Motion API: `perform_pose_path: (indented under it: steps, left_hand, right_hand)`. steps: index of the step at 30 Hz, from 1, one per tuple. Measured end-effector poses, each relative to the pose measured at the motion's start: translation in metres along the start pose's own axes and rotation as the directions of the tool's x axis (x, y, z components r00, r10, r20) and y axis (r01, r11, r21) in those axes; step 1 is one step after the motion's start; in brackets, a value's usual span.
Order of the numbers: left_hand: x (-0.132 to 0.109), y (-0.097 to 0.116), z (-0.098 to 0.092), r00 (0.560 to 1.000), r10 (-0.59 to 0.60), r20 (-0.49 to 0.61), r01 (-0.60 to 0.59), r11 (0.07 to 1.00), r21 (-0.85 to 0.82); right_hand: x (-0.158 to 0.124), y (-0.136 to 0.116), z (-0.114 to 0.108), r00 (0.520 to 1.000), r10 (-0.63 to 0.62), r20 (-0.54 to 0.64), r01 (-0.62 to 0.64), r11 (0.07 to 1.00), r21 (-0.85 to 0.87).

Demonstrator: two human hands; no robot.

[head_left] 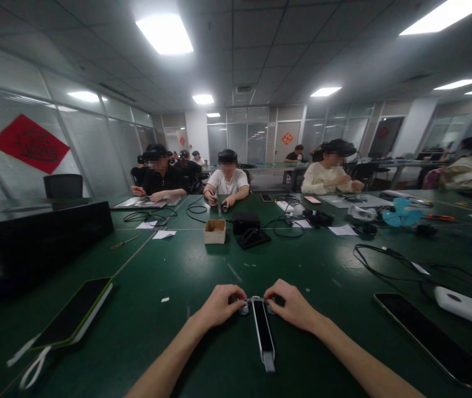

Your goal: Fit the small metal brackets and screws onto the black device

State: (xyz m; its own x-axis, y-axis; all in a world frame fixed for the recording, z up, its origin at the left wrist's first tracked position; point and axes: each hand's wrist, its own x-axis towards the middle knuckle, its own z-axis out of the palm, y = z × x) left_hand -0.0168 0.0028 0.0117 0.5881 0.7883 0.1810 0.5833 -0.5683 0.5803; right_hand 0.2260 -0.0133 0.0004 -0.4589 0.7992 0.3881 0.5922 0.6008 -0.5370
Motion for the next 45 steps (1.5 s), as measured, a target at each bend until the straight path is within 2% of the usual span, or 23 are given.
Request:
perform_pose_path:
  steps: [8,15,22,29,35,41,45]
  left_hand:
    - [-0.001,0.0,0.001,1.0,-0.016,-0.014,0.016,1.0,-0.007]
    - [-0.001,0.0,0.005,0.999,0.025,-0.043,-0.026,0.999,-0.035]
    - [0.0,-0.004,0.011,0.998,-0.013,-0.069,0.01,0.999,-0.044]
    - [0.001,-0.002,0.011,0.996,-0.025,-0.083,0.024,1.0,-0.014]
    - [0.001,-0.004,0.013,0.995,0.002,-0.096,0.002,0.999,0.035]
    - [0.001,-0.005,0.015,0.995,0.019,-0.093,-0.011,0.996,0.084]
    - [0.001,-0.004,0.013,0.996,0.02,-0.085,-0.012,0.996,0.092]
  right_hand:
    - [0.001,-0.004,-0.004,0.999,0.02,0.035,-0.02,1.0,0.004]
    - [-0.001,0.0,-0.003,0.999,0.012,0.039,-0.012,1.0,0.004]
    - [-0.001,0.003,-0.003,0.998,0.002,0.07,-0.003,1.0,0.007]
    - [0.001,-0.008,-0.007,0.993,0.079,0.091,-0.08,0.997,0.002]
    - [0.002,-0.005,-0.007,0.99,0.097,0.104,-0.1,0.995,0.016]
    - [0.003,-0.001,-0.013,0.985,0.088,0.148,-0.083,0.996,-0.037]
    - [0.004,0.008,-0.03,0.988,0.102,0.114,-0.083,0.983,-0.164]
